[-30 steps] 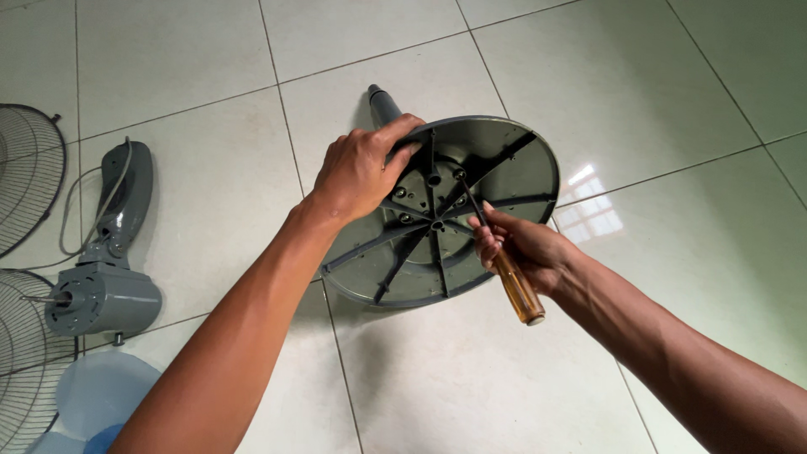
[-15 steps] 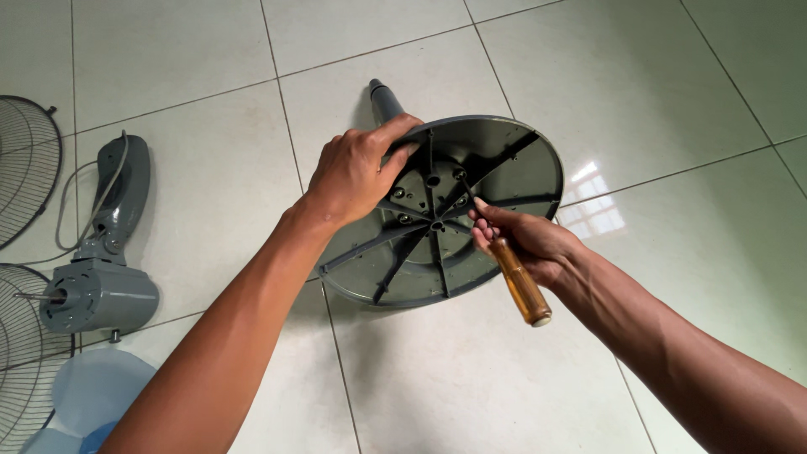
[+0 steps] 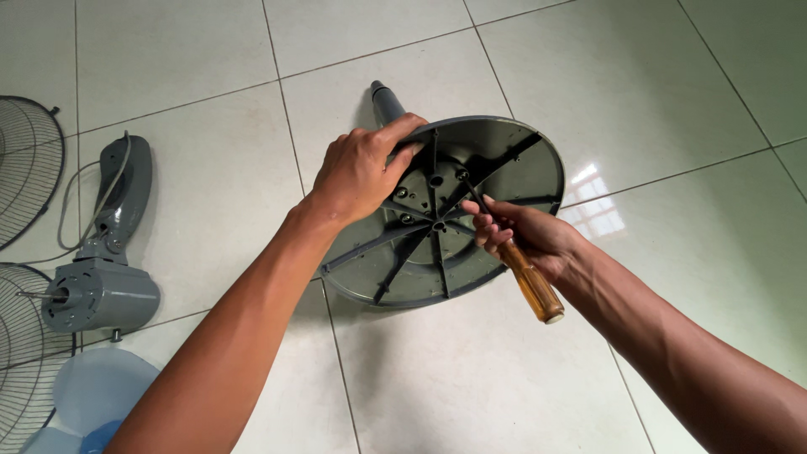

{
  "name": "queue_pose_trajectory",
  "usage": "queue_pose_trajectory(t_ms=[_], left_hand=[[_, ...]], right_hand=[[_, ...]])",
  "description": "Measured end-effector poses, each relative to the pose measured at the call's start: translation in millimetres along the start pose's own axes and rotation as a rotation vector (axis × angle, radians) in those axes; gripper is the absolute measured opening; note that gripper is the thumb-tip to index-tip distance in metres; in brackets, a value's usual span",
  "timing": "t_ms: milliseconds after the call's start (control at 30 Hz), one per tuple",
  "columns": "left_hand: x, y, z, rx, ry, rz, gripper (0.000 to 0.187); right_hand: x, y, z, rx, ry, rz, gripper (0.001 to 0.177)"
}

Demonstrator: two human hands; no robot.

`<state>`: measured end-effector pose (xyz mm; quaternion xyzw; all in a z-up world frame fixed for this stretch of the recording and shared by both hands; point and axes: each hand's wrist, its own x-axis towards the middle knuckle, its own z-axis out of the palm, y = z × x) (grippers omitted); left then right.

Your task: The person retrieves a screwdriver from a drawer and uses it to loosen screws on the underside of a fan base. They repeatedly turn the screwdriver on several screws, then place the base back on the floor and continue adjusting the screws.

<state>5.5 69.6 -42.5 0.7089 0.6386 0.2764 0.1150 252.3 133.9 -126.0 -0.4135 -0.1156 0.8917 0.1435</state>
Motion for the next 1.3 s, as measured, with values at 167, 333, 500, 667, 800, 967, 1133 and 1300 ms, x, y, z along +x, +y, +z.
queue_pose_trajectory(t_ms=[167,333,500,667,800,967,1133,1300], left_hand=[[0.4,0.5,0.0,0.004,0.014,0.021,0.028],[1.7,0.5,0.7,0.002,-0.037,-0.041,0.028],[2.0,-0.5,2.5,0.006,-0.021,-0.015,0.028],[2.6,-1.7,3.3,0.001,-0.018,-0.011,0.03],[2.7,-1.1,2.9,0.004,-0.033,-0.03,0.03],[2.1,0.9,2.3,0.003,-0.018,-0.021,0.029],[2.0,2.2,1.0,-0.001,-0.014,-0.024,0.028],[1.6,4.0,-1.2,-0.005,-0.004,-0.015,0.027]], right_hand=[[1.4,0.3,5.1,0.054,0.061,-0.012,0.023],[2.8,3.2,6.3,0.038,0.141,-0.091,0.017],[5.4,4.1,5.9,-0.011,0.159,-0.135,0.013],[8.1,4.4,6.2,-0.042,0.182,-0.138,0.014],[12.9,7.2,5.6,-0.077,0.205,-0.136,0.016],[16.3,3.4,-2.2,-0.004,0.061,-0.012,0.02],[17.5,-1.9,-6.2,0.046,-0.038,0.017,0.034],[18.9,-0.7,-3.1,0.046,-0.033,0.032,0.029]])
